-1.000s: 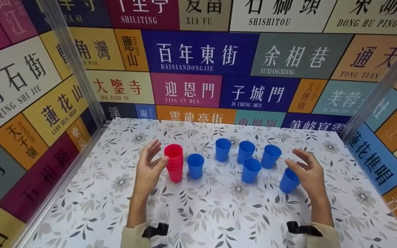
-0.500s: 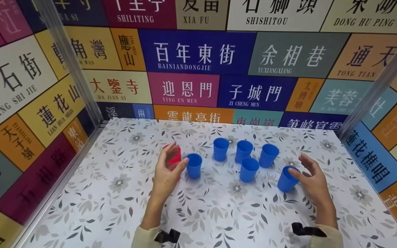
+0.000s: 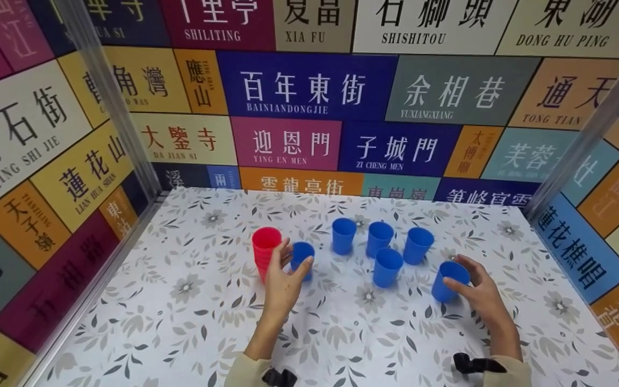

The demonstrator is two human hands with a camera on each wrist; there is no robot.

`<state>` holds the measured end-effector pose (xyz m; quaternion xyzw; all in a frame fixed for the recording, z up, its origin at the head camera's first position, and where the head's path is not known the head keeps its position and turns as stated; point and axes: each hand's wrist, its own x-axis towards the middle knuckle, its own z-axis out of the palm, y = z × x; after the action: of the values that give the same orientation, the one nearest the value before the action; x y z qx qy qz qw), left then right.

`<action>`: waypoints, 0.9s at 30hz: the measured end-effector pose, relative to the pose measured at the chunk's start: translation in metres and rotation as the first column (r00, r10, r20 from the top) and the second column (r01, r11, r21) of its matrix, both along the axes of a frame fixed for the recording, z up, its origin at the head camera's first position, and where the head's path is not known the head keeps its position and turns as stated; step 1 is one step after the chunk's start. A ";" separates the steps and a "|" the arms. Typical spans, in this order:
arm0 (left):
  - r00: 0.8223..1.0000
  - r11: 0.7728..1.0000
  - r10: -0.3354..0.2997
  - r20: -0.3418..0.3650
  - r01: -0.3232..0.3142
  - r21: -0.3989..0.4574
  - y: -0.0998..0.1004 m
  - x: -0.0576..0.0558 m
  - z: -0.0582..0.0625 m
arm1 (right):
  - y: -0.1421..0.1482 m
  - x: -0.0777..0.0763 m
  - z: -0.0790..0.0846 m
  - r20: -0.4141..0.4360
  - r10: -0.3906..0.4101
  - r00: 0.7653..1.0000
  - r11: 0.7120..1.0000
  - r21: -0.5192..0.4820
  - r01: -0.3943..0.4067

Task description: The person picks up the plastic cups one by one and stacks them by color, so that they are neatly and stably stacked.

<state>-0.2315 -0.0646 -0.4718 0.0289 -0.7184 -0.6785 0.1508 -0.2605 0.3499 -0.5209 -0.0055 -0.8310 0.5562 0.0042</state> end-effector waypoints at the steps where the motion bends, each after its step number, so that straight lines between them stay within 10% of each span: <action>1: 1.000 1.000 0.018 0.012 -0.018 0.000 0.003 0.000 -0.002 | 0.000 0.000 -0.001 0.001 0.004 1.000 1.000 0.002 -0.004; 10: 0.989 0.989 0.143 0.023 -0.142 -0.048 0.015 -0.001 -0.013 | 0.000 0.001 -0.001 -0.002 -0.008 1.000 1.000 0.011 0.008; 27: 0.978 0.976 0.170 0.118 -0.151 -0.154 0.030 -0.008 -0.038 | 0.002 0.000 -0.001 0.046 0.015 0.999 1.000 -0.001 -0.015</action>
<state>-0.2394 -0.0345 -0.5097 0.1202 -0.7693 -0.6069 0.1596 -0.2603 0.3520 -0.5222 -0.0120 -0.8308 0.5561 -0.0194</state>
